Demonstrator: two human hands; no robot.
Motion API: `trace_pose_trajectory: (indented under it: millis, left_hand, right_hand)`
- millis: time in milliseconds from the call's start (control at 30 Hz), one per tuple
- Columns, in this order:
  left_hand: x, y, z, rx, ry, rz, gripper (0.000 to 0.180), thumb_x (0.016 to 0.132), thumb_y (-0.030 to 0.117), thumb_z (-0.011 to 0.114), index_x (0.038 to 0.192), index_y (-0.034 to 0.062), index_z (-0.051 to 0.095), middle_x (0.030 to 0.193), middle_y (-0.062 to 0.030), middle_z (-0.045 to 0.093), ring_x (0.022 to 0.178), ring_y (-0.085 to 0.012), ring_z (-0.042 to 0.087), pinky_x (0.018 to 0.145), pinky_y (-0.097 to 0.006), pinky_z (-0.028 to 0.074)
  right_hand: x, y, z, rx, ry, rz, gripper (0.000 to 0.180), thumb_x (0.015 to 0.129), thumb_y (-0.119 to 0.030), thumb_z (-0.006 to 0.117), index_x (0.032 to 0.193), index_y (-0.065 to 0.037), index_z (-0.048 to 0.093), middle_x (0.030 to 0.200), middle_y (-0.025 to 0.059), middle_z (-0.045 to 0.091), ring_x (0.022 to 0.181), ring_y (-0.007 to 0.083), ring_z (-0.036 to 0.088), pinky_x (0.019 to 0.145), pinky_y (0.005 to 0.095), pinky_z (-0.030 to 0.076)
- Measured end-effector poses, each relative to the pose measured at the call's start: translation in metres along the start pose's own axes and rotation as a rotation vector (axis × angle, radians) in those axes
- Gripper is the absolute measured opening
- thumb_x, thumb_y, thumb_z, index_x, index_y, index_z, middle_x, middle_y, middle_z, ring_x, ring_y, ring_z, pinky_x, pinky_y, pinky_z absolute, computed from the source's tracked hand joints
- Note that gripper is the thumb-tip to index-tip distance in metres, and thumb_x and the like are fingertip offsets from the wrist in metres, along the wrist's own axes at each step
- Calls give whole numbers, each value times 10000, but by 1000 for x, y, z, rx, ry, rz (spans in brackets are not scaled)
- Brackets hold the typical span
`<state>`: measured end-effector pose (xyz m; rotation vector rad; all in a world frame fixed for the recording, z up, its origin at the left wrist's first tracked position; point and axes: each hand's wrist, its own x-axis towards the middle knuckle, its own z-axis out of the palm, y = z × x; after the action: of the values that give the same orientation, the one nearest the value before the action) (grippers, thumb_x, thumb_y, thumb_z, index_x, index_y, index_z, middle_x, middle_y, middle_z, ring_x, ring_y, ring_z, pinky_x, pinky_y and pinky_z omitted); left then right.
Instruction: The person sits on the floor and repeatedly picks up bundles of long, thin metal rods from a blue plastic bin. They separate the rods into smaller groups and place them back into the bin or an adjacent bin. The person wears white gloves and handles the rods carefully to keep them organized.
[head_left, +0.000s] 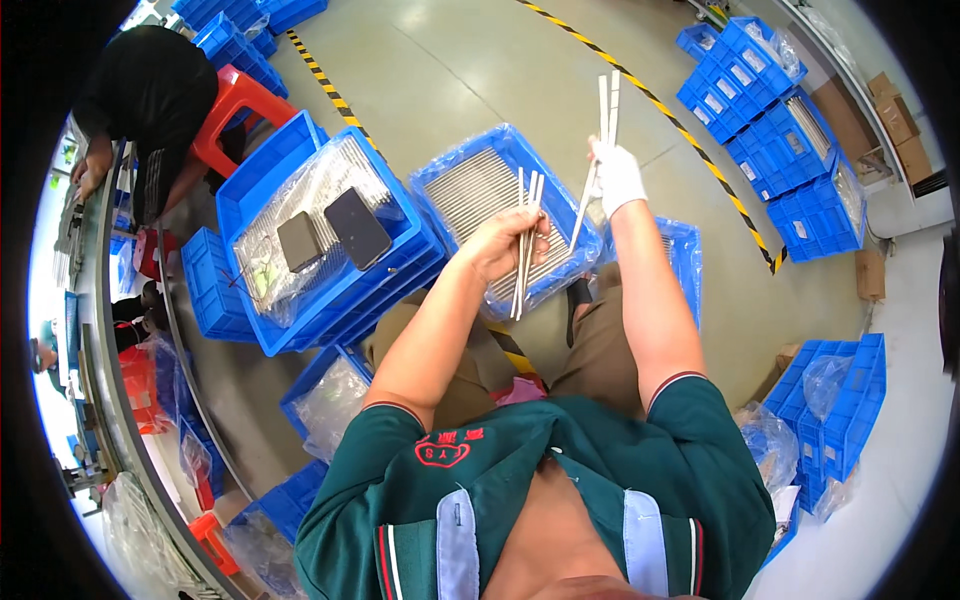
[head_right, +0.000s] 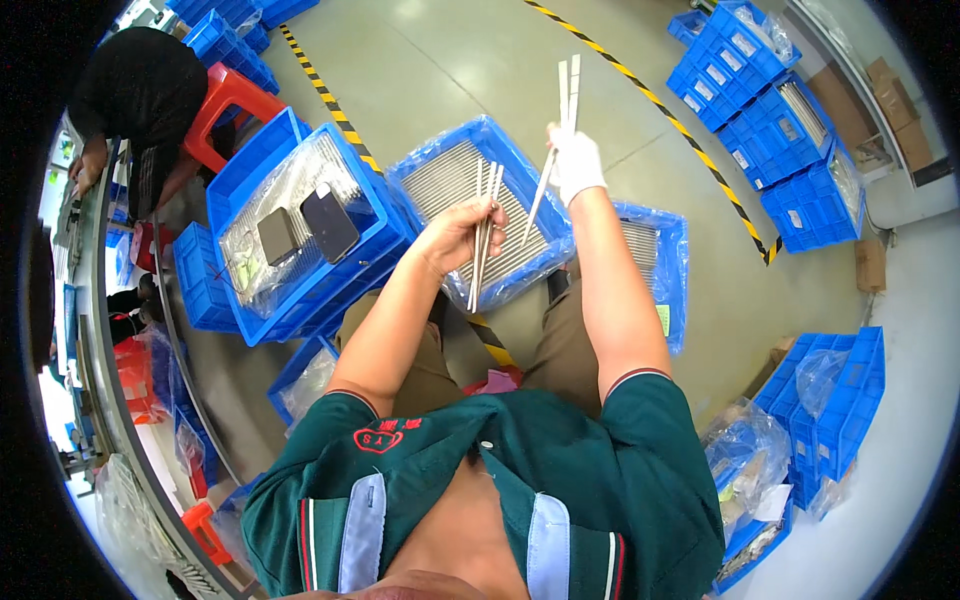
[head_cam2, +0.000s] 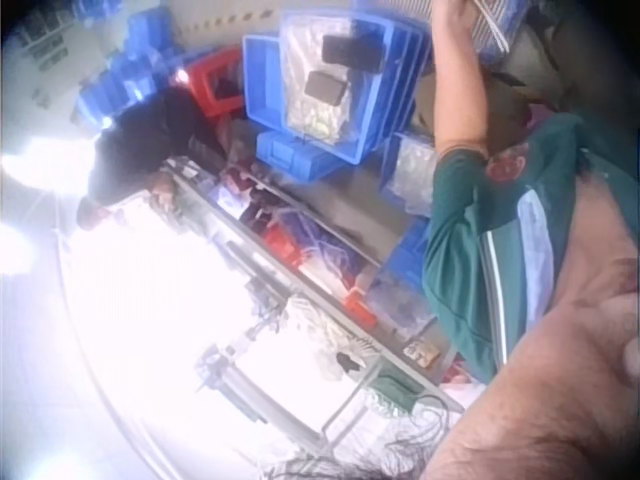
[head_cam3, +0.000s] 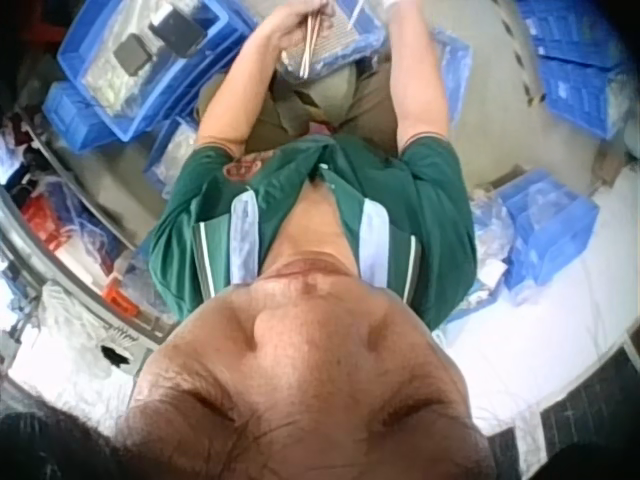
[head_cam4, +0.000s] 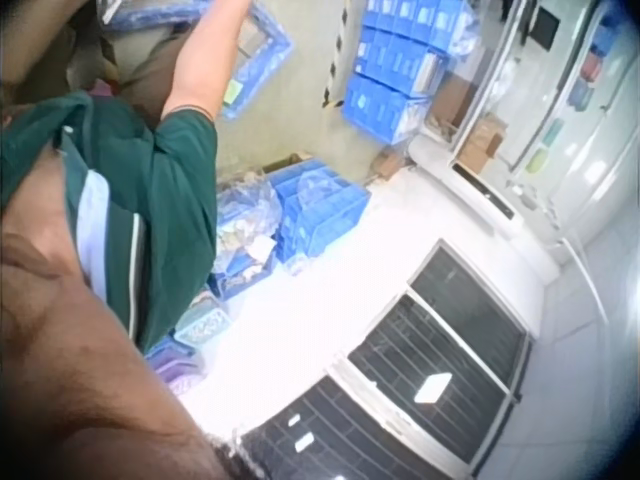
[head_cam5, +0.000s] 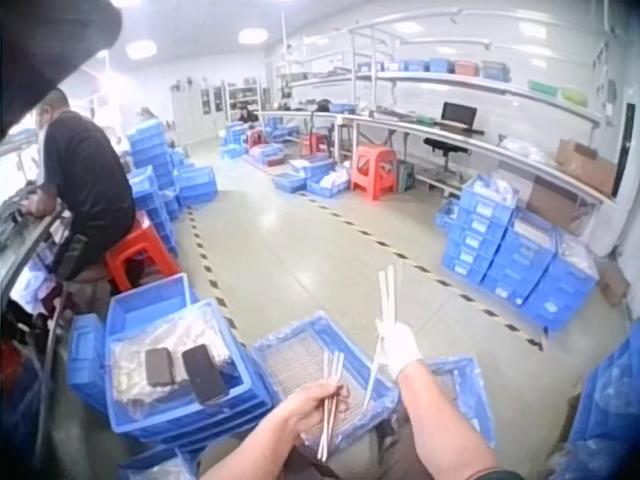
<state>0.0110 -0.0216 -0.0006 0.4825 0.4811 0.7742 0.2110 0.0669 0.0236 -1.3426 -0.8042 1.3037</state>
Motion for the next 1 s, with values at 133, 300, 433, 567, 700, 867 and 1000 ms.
trace_pose_trajectory:
  millis: [133,300,433,567,700,867,1000]
  left_hand:
    - [7,7,0,-88,-86,48,280,915,304,551,897,25,569,930,-108,586,901,-277,614,794,-456,529]
    - [4,6,-5,-56,-112,40,289,902,311,573,893,22,576,873,-69,564,766,-220,567,701,-395,521]
    - [1,6,-7,-115,-38,38,280,888,307,599,898,28,576,789,-28,514,587,-112,435,481,-237,358]
    - [-3,16,1,-40,141,160,246,875,277,619,891,35,574,766,-20,515,566,-106,439,474,-238,359]
    - [-8,36,-4,-6,313,306,251,880,288,614,906,41,574,728,5,482,531,-98,426,464,-244,364]
    - [-13,57,-22,-92,475,506,301,921,344,550,965,46,554,710,8,430,535,-78,382,460,-233,354]
    - [-14,62,-16,-195,402,559,260,940,295,532,968,38,557,715,8,422,516,-67,374,441,-227,360]
  right_hand:
    - [-21,16,24,-84,-281,99,218,847,-264,637,772,-64,594,573,12,502,454,120,452,401,271,334]
    - [-45,18,45,-743,-314,-184,339,846,-351,616,774,-20,611,650,79,616,577,143,599,520,300,462]
    - [-47,16,50,-610,-391,-107,388,852,-419,580,802,-36,624,676,108,632,581,215,612,575,332,482]
    - [-22,48,37,-660,-245,-401,360,883,-362,557,823,-13,619,745,137,643,582,181,606,579,306,479]
    - [-23,48,28,-563,-291,-277,277,901,-284,546,868,-17,611,714,98,621,561,127,566,527,270,439]
    - [-64,10,29,-310,-528,16,171,900,-205,557,897,-41,606,625,14,573,517,75,484,473,233,367]
    - [-78,5,31,-427,-571,-51,148,894,-185,571,896,-41,602,617,1,575,532,66,479,496,224,370]
